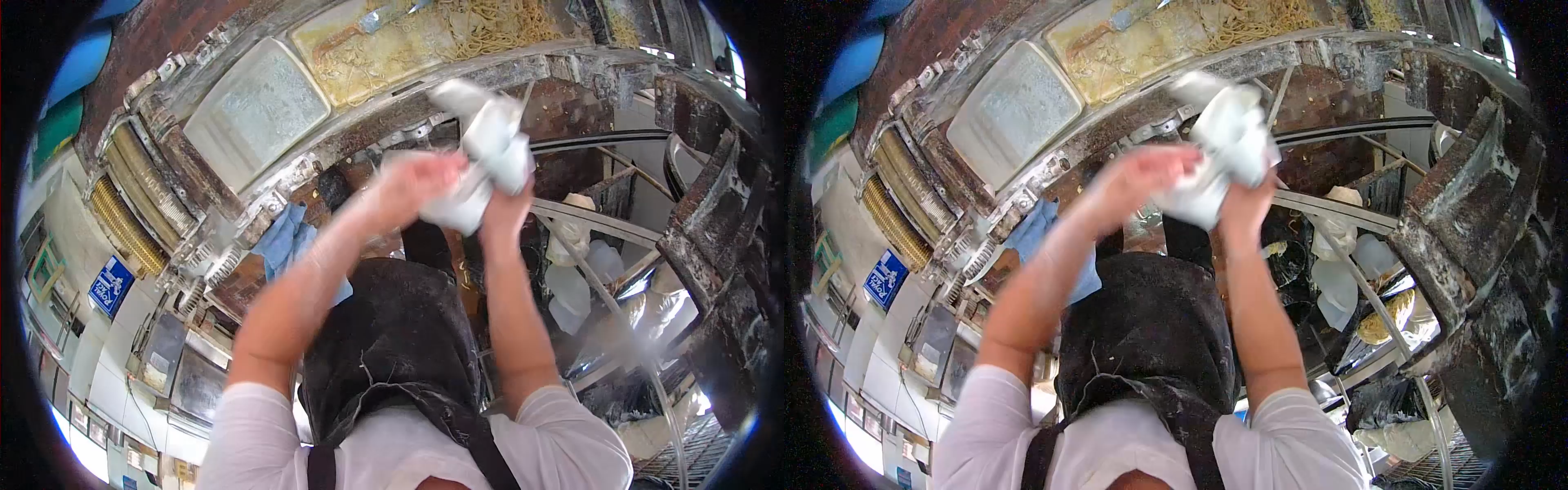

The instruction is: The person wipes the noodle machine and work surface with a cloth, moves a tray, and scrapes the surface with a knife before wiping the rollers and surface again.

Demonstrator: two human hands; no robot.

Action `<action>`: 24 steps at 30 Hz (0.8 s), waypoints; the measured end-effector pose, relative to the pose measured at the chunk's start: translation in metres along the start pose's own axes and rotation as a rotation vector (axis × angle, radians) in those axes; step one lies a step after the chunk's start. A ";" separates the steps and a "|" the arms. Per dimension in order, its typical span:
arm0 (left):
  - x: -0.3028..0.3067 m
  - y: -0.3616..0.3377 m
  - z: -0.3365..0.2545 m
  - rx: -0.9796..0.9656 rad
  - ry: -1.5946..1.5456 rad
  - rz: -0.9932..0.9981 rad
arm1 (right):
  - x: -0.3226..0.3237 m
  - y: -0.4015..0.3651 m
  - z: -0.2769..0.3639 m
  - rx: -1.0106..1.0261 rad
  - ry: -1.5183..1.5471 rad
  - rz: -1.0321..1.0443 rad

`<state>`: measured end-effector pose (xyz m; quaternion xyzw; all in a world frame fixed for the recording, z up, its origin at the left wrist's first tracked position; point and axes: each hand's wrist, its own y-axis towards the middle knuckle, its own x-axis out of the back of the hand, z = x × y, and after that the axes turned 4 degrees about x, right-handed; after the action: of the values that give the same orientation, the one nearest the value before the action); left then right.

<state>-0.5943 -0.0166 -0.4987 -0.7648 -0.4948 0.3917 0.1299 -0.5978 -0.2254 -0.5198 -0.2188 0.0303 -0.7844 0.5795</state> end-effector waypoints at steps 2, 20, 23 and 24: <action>0.052 0.024 -0.062 -0.249 0.469 -0.494 | 0.003 0.080 -0.020 -0.007 -0.027 -0.189; 0.327 0.158 -0.154 -0.144 1.478 -1.201 | -0.069 0.121 -0.080 0.008 -1.247 1.009; 0.322 0.155 -0.172 0.095 1.125 -1.188 | -0.035 0.099 0.058 0.002 -0.966 0.961; 0.331 0.157 -0.167 0.069 1.116 -1.174 | -0.033 0.094 0.102 0.090 -0.980 0.652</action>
<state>-0.3024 0.2245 -0.6365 -0.4588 -0.6653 -0.1647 0.5654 -0.4672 -0.2051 -0.4662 -0.5104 -0.2087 -0.3738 0.7458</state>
